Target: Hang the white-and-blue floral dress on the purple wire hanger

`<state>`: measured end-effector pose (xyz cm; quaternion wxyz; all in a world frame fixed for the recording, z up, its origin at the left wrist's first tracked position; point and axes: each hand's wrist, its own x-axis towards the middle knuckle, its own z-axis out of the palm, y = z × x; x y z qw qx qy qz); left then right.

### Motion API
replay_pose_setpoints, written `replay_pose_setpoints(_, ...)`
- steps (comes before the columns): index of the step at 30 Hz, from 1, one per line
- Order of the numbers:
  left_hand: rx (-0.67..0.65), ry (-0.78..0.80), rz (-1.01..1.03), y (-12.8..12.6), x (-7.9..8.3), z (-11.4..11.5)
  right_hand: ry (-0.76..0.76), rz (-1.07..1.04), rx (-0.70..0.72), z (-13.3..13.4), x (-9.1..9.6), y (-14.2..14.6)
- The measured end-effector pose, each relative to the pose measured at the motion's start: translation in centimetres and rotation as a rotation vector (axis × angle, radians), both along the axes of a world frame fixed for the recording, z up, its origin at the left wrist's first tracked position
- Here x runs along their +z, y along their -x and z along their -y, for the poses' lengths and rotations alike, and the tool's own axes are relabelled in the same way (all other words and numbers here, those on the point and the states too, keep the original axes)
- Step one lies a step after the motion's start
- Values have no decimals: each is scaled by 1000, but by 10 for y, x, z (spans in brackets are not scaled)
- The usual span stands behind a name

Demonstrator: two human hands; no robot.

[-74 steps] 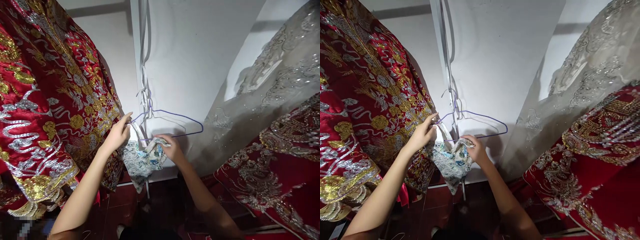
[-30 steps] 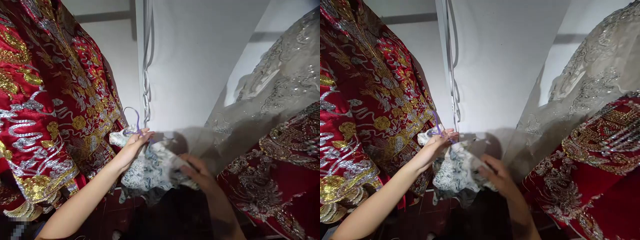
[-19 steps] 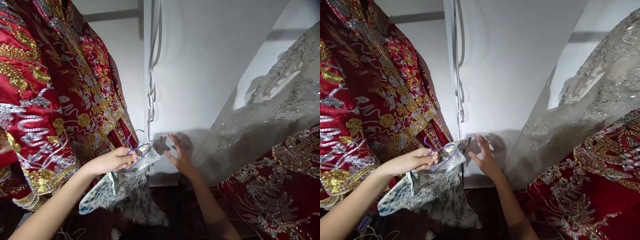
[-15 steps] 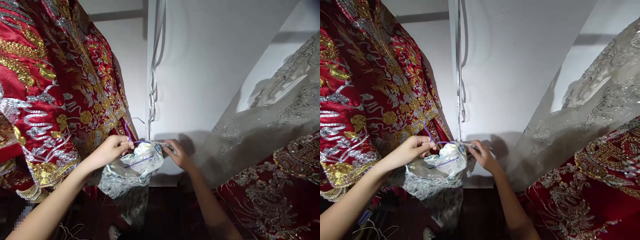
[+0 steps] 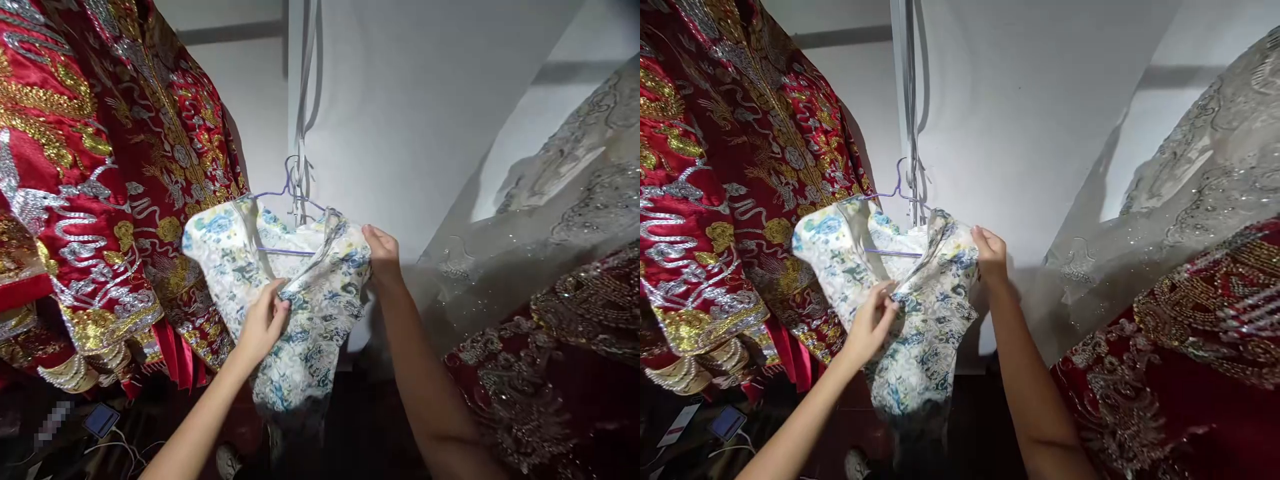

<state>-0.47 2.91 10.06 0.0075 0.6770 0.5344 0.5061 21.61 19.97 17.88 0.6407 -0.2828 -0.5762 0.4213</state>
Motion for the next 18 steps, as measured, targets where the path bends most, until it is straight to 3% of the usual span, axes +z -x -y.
replay_pose_setpoints(2,-76,293,23,-10,-18,-5,4,-14,-62,3,-6,-10)
replay_pose_setpoints(3,-82,347,21,-12,-26,-8,13,5,-89,5,-12,-16)
replay_pose_setpoints(7,-73,379,-22,-16,-50,-8,13,146,-221,14,-42,-40)
replay_pose_setpoints(10,-149,405,-2,-17,-58,0,-12,202,-358,25,-58,-48)
replay_pose_setpoints(15,-244,469,141,-10,-53,6,-166,151,-855,76,-95,-30)
replay_pose_setpoints(16,-256,487,177,-8,-52,6,-159,135,-863,90,-108,-21)
replay_pose_setpoints(18,-297,522,268,-7,-50,5,-62,211,-613,117,-139,2)
